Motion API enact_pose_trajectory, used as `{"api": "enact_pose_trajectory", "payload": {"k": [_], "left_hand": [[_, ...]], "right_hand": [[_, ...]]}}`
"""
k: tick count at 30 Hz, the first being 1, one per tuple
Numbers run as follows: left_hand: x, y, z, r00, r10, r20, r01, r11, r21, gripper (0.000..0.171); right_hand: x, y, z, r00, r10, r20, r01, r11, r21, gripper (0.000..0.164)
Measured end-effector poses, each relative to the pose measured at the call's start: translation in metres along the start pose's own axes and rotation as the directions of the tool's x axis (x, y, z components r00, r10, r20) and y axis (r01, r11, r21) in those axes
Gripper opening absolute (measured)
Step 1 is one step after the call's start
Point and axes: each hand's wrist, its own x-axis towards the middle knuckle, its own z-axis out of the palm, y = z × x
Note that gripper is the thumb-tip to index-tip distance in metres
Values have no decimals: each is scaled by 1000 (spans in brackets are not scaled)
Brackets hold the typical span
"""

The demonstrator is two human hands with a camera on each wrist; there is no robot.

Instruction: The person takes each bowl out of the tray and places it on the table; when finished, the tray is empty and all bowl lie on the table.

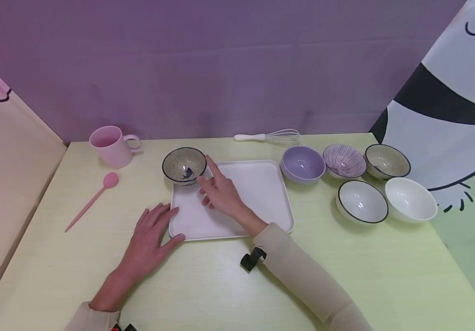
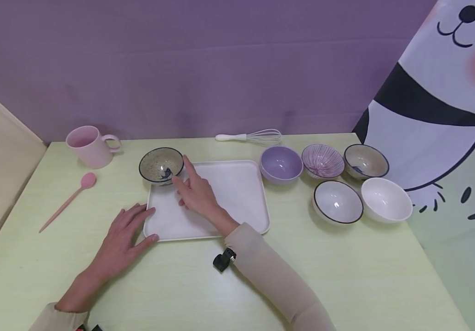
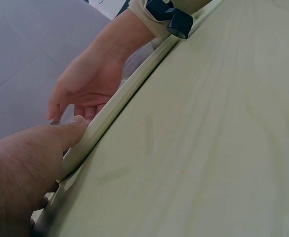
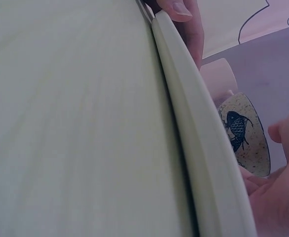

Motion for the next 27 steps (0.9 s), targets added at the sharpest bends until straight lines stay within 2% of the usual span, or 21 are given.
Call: {"api": "enact_pose_trajectory", "payload": {"k": [14,22,27], "left_hand": [[-1,1,-1,1000,13,-11,-13,1000,-2,67],[1,2,-2,1000,16,-13,-16,1000,-3,66],[1,1,-2,1000,14,-9,-14,1000,-2,66]], "right_hand": [[12,-3,13,998,10,-64,-6,998,60,73],[19,-5,19,993,20,-115,-2,988,153,70],[20,-6,19,991,25,-133,-2,985,170,69]]}}
